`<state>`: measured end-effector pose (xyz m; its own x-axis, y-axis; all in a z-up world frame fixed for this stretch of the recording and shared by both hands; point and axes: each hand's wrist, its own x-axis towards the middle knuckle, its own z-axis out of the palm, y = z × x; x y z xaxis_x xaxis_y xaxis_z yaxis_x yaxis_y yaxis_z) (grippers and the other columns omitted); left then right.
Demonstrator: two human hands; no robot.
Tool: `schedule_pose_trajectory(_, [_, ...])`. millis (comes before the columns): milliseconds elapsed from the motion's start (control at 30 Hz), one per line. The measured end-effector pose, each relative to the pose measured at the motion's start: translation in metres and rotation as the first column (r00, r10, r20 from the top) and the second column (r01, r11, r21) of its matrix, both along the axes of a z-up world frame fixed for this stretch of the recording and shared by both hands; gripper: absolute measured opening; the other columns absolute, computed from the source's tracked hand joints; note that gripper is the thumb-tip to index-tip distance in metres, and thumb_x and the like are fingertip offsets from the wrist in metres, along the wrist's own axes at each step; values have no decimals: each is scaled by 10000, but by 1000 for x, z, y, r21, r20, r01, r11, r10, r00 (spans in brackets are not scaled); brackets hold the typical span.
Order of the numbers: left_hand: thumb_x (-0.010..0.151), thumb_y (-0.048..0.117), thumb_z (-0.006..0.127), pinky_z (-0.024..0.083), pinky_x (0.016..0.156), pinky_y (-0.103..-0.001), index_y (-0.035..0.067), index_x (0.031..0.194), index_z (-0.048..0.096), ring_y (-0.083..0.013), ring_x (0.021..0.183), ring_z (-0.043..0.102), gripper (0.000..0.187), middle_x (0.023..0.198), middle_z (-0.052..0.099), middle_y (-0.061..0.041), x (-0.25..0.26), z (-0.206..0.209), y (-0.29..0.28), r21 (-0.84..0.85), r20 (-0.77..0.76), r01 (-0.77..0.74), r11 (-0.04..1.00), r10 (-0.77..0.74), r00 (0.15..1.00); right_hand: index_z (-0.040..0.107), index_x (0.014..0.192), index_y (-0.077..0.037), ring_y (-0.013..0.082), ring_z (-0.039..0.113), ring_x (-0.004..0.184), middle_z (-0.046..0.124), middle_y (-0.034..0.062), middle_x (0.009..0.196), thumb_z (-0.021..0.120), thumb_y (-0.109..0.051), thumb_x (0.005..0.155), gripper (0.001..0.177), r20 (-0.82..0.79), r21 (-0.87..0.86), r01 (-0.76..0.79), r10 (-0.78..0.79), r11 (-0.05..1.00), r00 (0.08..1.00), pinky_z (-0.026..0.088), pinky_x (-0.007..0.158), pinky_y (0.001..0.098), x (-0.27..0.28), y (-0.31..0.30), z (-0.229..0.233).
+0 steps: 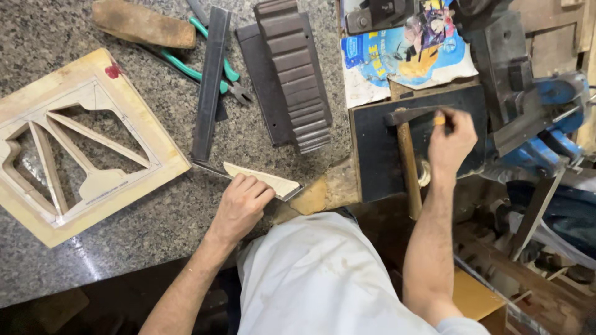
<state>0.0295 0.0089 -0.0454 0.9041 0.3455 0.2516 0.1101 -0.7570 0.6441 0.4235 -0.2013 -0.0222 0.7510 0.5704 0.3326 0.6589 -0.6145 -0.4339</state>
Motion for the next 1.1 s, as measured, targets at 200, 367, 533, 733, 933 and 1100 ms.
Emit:
schedule_pose_trajectory(200, [662,16,661,476,855,-392,74,864,632,-247,920,614,212,894,631,-55,-5,-1,-3,9,5,1,1000,-1,1000,733,1136,25,295,705,990,703,166,1094,711,8,1054,86,-79,-34,-233,230,972,970,559,900,375,-16,22,21])
schedule_pose_trajectory(367, [670,51,684,465,848,-386,77,863,628,-244,915,603,203,877,613,-50,-5,-1,-3,6,33,-1,1000,1,999,725,1145,8,337,696,1073,700,171,1126,718,-6,1061,86,-91,-13,-407,405,913,910,546,1004,417,-81,43,34])
schedule_pose_trajectory(533, [705,31,683,474,866,-368,79,834,606,-226,899,589,158,857,593,-31,-6,-3,-6,30,7,-21,999,21,1000,726,1196,-17,335,676,1097,686,155,1178,752,-70,1026,179,-157,-43,-527,515,849,843,539,958,411,-137,78,47])
schedule_pose_trajectory(733, [691,27,676,469,846,-371,72,814,613,-225,896,591,145,843,595,-34,-7,-3,-8,40,19,-29,999,28,999,703,1246,-23,391,610,1151,636,198,1228,798,-109,936,335,-27,-116,-648,650,753,760,487,992,487,-178,138,59])
schedule_pose_trajectory(933, [696,41,674,481,870,-360,72,823,664,-224,897,609,131,844,633,-36,-8,-4,-10,40,35,-70,997,68,997,688,1265,-38,407,588,1224,609,237,1292,795,-92,901,383,54,-121,-787,796,605,603,436,1082,501,-211,205,38])
schedule_pose_trajectory(1100, [689,49,670,491,845,-363,78,807,680,-229,867,619,122,824,645,-42,-5,6,-5,47,57,-67,997,65,996,695,1197,5,371,625,1178,649,175,1183,710,-22,980,220,15,-187,-866,882,464,470,470,1072,491,-231,286,-20])
